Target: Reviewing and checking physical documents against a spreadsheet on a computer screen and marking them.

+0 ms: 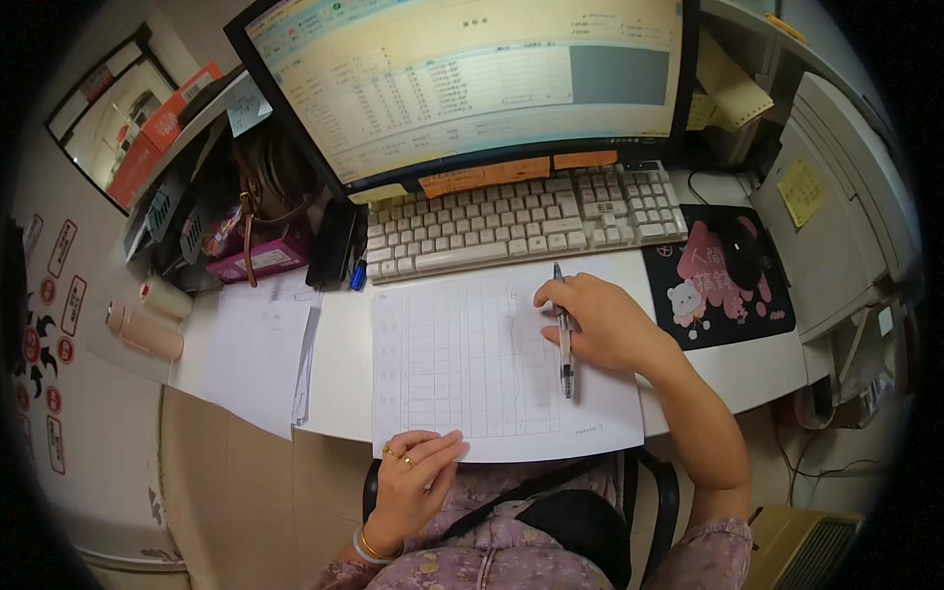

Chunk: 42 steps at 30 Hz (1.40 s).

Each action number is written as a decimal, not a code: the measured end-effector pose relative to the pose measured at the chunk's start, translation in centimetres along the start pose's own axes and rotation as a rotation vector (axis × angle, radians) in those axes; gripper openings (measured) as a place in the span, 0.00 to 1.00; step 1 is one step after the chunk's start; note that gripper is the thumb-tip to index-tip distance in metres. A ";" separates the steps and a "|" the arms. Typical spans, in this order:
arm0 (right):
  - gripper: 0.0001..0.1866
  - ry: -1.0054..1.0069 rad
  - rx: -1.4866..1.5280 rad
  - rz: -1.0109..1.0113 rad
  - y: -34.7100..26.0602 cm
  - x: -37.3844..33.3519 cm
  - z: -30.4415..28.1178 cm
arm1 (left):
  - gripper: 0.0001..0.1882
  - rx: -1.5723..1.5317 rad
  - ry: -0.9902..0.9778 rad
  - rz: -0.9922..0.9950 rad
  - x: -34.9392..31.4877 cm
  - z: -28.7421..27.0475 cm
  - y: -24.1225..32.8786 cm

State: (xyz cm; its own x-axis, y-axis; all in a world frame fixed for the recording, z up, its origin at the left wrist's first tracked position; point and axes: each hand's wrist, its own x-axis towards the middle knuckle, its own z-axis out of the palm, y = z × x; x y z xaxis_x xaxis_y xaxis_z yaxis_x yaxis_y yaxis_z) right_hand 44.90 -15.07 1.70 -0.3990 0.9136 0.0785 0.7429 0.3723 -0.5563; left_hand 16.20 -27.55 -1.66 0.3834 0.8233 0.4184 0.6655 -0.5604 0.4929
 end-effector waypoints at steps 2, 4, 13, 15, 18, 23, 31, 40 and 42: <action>0.17 0.020 0.022 -0.012 0.1 0.1 0.4 | 0.18 -0.010 -0.026 -0.011 0.1 0.0 0.0; 0.17 0.008 0.019 0.006 0.3 0.4 0.4 | 0.17 0.020 -0.077 -0.008 0.7 -0.3 0.0; 0.16 0.041 0.058 -0.021 0.6 0.8 0.5 | 0.17 0.001 -0.100 0.046 1.1 -0.9 -0.3; 0.16 0.037 0.055 -0.009 0.5 0.8 0.4 | 0.17 0.002 -0.111 0.051 1.2 -1.0 -0.3; 0.16 0.033 0.071 0.006 0.4 0.5 0.6 | 0.17 -0.020 -0.121 0.045 1.1 -0.9 -0.4; 0.17 0.040 0.086 -0.019 0.7 1.1 0.6 | 0.16 0.011 -0.092 0.038 1.3 -0.8 -0.4; 0.16 0.016 0.118 0.044 0.6 0.8 0.4 | 0.17 -0.015 -0.091 0.063 0.5 0.2 -0.9; 0.17 0.037 0.096 -0.033 1.3 0.8 0.9 | 0.21 0.066 -0.075 0.011 -0.1 0.3 -0.2; 0.18 0.030 0.094 -0.018 1.3 0.6 0.8 | 0.21 0.058 -0.078 0.016 -0.2 0.3 -0.2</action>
State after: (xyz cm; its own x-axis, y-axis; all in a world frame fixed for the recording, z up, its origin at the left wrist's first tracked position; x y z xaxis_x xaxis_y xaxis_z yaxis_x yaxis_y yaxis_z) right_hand 45.20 -14.15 0.39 -0.3944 0.9120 0.1130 0.6815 0.3727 -0.6298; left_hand 16.25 -27.57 -2.06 0.4410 0.8203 0.3643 0.6939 -0.5690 0.4412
